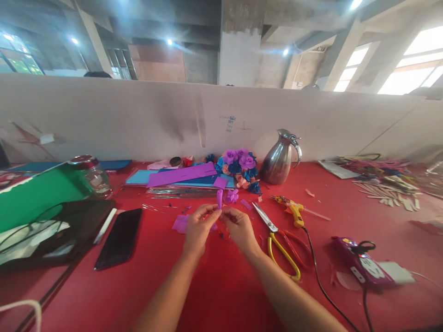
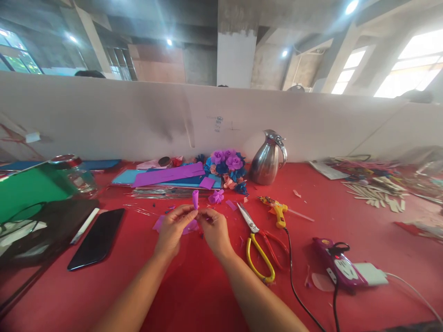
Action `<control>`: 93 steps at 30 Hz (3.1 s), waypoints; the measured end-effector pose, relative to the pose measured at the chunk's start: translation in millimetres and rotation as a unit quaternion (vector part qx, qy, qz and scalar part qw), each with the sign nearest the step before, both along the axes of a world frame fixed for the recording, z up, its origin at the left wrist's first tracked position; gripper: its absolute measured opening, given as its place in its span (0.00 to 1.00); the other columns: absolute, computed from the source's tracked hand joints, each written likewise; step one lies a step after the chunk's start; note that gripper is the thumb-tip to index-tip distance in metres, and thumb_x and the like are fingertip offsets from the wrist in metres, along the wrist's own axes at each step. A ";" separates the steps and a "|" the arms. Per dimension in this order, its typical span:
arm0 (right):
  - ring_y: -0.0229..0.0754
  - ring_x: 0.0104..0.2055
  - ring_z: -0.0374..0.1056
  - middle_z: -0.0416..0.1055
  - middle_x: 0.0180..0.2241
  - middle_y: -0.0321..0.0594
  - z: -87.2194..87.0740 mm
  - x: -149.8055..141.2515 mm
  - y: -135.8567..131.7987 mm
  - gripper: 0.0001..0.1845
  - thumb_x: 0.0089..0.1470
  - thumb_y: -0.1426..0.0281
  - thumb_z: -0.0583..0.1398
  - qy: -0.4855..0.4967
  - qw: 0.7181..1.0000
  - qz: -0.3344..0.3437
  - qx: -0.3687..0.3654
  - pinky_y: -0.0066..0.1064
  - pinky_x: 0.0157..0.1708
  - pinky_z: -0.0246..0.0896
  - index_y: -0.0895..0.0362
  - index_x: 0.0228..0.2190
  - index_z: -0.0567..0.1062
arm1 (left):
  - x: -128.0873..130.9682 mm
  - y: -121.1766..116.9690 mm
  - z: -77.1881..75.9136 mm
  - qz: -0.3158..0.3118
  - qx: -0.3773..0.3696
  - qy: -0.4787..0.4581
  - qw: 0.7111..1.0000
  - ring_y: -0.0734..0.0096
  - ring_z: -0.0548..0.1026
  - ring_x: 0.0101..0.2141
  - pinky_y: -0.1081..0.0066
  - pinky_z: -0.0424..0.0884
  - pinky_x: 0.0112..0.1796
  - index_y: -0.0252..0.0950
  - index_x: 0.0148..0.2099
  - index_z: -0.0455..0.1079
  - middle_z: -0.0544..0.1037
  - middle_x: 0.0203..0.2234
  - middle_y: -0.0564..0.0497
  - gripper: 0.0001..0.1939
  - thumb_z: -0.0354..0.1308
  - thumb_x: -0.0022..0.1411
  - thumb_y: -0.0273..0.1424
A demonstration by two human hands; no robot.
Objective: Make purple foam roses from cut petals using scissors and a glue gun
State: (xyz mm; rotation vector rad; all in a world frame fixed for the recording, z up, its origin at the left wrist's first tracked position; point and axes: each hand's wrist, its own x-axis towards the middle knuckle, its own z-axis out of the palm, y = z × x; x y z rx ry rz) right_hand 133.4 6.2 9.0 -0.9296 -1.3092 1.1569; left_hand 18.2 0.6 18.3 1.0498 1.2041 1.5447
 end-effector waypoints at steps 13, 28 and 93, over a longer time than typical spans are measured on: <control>0.43 0.30 0.67 0.75 0.24 0.36 -1.6 0.9 0.2 0.09 0.46 0.67 0.59 -0.046 0.998 -0.037 0.013 0.34 0.36 0.61 0.53 0.27 0.80 | 4.0 -1.4 -2.6 0.045 0.083 0.111 0.989 0.68 0.73 0.32 0.69 0.68 0.37 0.37 0.31 0.74 0.75 0.29 0.51 0.07 0.64 0.47 0.33; 0.44 0.33 0.69 0.77 0.27 0.38 -5.2 1.0 2.5 0.08 0.45 0.68 0.59 -0.034 0.997 -0.061 0.017 0.34 0.37 0.61 0.54 0.26 0.79 | 7.8 -4.4 -5.8 0.034 0.077 0.118 0.989 0.67 0.73 0.36 0.71 0.69 0.38 0.37 0.32 0.77 0.75 0.33 0.50 0.08 0.64 0.50 0.36; 0.43 0.37 0.69 0.78 0.34 0.39 -5.8 23.6 15.2 0.11 0.52 0.71 0.56 -0.299 0.943 -0.103 0.103 0.33 0.39 0.60 0.54 0.34 0.78 | -32.1 18.9 12.0 0.158 0.054 -0.137 0.976 0.77 0.70 0.26 0.73 0.67 0.31 0.35 0.27 0.70 0.74 0.24 0.54 0.14 0.69 0.39 0.36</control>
